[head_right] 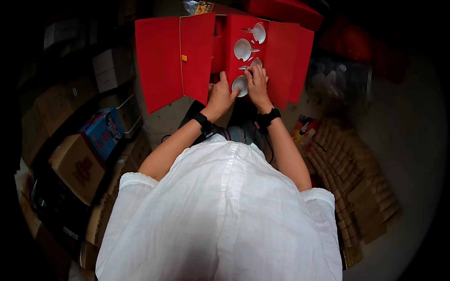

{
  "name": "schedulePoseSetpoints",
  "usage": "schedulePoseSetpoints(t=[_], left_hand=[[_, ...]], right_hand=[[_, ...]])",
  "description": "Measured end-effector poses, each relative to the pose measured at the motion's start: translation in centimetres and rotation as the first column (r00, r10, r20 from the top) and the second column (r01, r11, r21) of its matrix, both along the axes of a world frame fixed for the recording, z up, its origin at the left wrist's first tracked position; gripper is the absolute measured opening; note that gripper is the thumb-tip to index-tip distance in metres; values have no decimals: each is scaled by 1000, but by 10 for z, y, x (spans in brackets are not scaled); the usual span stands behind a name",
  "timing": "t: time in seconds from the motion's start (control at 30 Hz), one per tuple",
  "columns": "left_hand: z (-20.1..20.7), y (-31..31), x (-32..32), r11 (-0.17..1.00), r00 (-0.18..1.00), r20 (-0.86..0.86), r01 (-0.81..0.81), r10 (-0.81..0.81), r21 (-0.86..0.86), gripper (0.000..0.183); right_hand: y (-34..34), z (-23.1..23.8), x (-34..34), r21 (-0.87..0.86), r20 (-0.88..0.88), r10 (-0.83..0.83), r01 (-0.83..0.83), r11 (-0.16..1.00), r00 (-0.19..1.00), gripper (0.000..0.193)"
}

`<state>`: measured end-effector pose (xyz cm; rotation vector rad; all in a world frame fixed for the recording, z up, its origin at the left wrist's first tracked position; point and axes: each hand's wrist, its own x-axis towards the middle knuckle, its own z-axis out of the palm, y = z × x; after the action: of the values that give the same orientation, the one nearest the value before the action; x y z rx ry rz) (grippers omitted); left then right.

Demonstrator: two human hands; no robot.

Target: The person picks up a red box from a pile of boxes, opens it to reveal four small white bowls, then picks up a bundle of incense sticks, replaces them in their sleeve, and places them back into the red box before closing it.

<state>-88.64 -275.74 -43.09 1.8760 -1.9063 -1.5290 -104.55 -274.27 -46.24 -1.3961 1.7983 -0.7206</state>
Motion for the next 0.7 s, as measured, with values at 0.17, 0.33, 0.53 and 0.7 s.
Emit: schedulePoseSetpoints(t=[0.17, 0.33, 0.53, 0.7], left_hand=[[-5, 4, 12, 978, 997, -79, -11, -6, -210, 74], [-6, -4, 12, 999, 988, -146, -43, 43, 0, 72], [-71, 22, -5, 926, 848, -376, -360, 374, 110, 68], [-104, 29, 4, 892, 701, -567, -424, 432, 155, 55]], right_hand=[[-1, 0, 1, -4, 14, -34, 34, 999, 999, 17], [-1, -1, 3, -22, -22, -15, 14, 1000, 1000, 16], [-10, 2, 9, -69, -56, 6, -10, 998, 998, 16], [-16, 15, 4, -129, -4, 10, -11, 992, 1000, 13]])
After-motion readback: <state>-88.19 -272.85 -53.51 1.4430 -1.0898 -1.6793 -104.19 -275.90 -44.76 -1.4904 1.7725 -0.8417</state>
